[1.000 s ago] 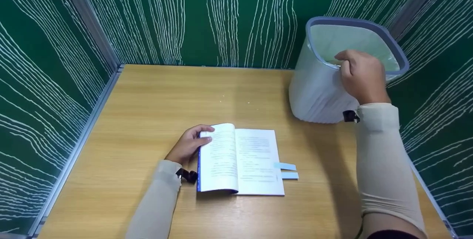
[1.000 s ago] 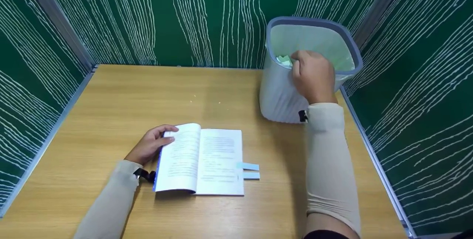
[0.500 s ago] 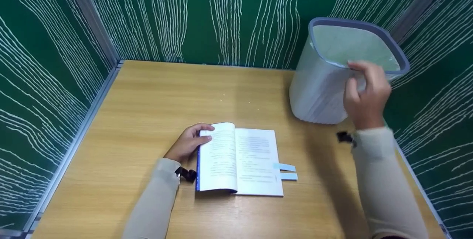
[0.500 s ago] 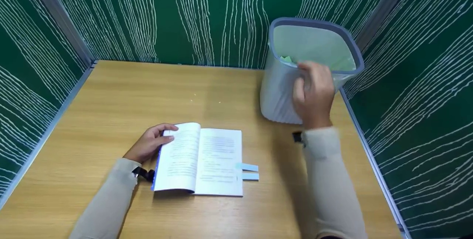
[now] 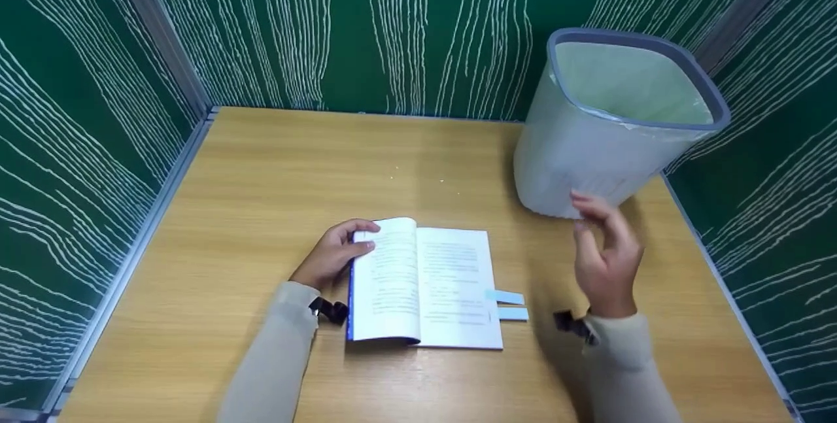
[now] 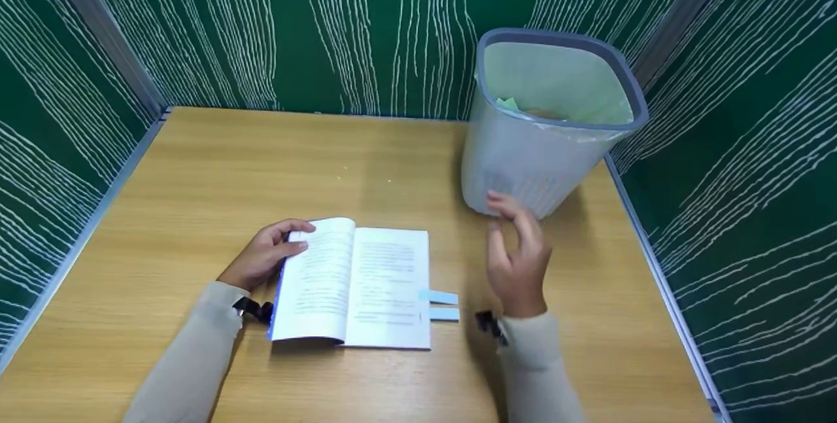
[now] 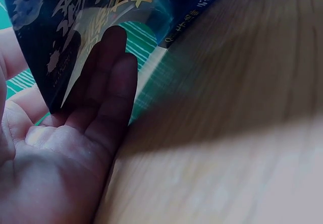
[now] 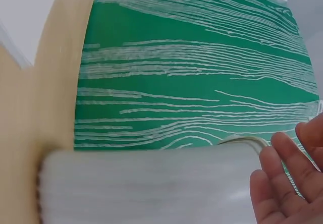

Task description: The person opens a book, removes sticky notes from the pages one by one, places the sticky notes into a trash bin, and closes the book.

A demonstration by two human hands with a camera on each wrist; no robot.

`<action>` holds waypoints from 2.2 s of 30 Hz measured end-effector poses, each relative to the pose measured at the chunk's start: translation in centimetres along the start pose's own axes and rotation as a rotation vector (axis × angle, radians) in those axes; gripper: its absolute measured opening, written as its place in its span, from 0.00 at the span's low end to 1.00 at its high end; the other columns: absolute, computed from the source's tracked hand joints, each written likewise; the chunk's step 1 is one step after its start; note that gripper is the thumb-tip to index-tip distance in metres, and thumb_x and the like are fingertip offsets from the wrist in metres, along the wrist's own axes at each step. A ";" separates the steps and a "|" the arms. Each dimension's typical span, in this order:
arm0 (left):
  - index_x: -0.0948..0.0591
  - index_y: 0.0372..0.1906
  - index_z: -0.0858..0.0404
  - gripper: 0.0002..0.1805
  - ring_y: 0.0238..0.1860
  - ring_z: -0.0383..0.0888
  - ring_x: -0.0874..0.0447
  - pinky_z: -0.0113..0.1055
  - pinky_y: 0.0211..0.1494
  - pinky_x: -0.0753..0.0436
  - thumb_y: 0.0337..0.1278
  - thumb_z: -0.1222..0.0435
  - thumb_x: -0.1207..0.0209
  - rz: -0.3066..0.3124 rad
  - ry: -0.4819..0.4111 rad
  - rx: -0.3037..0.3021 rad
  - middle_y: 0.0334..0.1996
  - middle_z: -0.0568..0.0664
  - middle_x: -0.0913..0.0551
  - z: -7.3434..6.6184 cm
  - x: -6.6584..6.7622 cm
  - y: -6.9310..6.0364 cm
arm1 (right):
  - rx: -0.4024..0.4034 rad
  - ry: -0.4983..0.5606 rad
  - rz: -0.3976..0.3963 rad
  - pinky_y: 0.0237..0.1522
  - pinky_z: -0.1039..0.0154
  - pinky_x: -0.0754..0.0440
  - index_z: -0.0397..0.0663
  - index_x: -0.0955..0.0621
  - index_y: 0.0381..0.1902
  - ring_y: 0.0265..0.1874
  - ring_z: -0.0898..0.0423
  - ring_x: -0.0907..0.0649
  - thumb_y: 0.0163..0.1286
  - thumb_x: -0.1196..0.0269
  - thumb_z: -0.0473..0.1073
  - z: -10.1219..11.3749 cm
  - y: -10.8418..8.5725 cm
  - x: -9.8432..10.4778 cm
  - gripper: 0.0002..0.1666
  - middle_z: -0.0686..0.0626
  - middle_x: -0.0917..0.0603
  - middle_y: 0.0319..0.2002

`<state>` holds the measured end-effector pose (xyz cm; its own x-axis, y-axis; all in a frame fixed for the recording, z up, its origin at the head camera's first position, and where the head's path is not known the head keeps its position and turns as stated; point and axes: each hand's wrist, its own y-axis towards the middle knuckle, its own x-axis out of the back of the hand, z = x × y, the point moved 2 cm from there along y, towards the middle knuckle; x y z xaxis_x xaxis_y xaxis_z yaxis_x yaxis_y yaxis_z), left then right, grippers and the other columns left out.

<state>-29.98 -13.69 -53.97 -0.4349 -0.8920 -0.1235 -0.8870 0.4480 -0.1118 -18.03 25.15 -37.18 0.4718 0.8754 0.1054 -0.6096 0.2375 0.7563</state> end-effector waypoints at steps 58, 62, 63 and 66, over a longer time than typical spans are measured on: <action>0.20 0.60 0.65 0.18 0.48 0.48 0.15 0.33 0.45 0.14 0.67 0.68 0.36 0.011 -0.009 -0.003 0.58 0.56 0.20 0.0 0.1 -0.3 | -0.699 -0.219 0.850 0.49 0.62 0.19 0.63 0.13 0.47 0.45 0.53 0.17 0.63 0.27 0.38 -9.8 -11.4 -1.1 0.17 0.58 0.12 0.43; 0.20 0.60 0.65 0.18 0.48 0.48 0.15 0.33 0.45 0.14 0.67 0.69 0.36 0.005 -0.007 -0.005 0.58 0.56 0.20 0.0 0.1 -0.3 | -0.719 -0.241 0.860 0.51 0.60 0.20 0.65 0.13 0.47 0.45 0.53 0.18 0.62 0.26 0.38 -9.8 -11.4 -1.0 0.18 0.58 0.13 0.44; 0.20 0.60 0.65 0.18 0.47 0.47 0.15 0.33 0.45 0.14 0.67 0.69 0.36 0.004 -0.008 -0.005 0.58 0.56 0.20 0.0 0.1 -0.3 | -0.722 -0.251 0.859 0.51 0.59 0.20 0.65 0.13 0.47 0.46 0.53 0.18 0.62 0.26 0.38 -9.9 -11.4 -1.0 0.18 0.58 0.13 0.44; 0.20 0.60 0.66 0.18 0.46 0.47 0.15 0.33 0.44 0.14 0.67 0.69 0.36 0.006 -0.015 -0.004 0.57 0.57 0.20 0.0 0.2 -0.3 | -0.726 -0.274 0.860 0.52 0.57 0.20 0.67 0.14 0.46 0.46 0.54 0.19 0.62 0.26 0.39 -10.0 -11.3 -1.0 0.18 0.59 0.13 0.44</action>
<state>-29.79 -13.96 -53.94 -0.4376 -0.8883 -0.1393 -0.8852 0.4528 -0.1067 -18.01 25.80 -52.31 -0.2079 0.7657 0.6087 -0.9766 -0.1279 -0.1726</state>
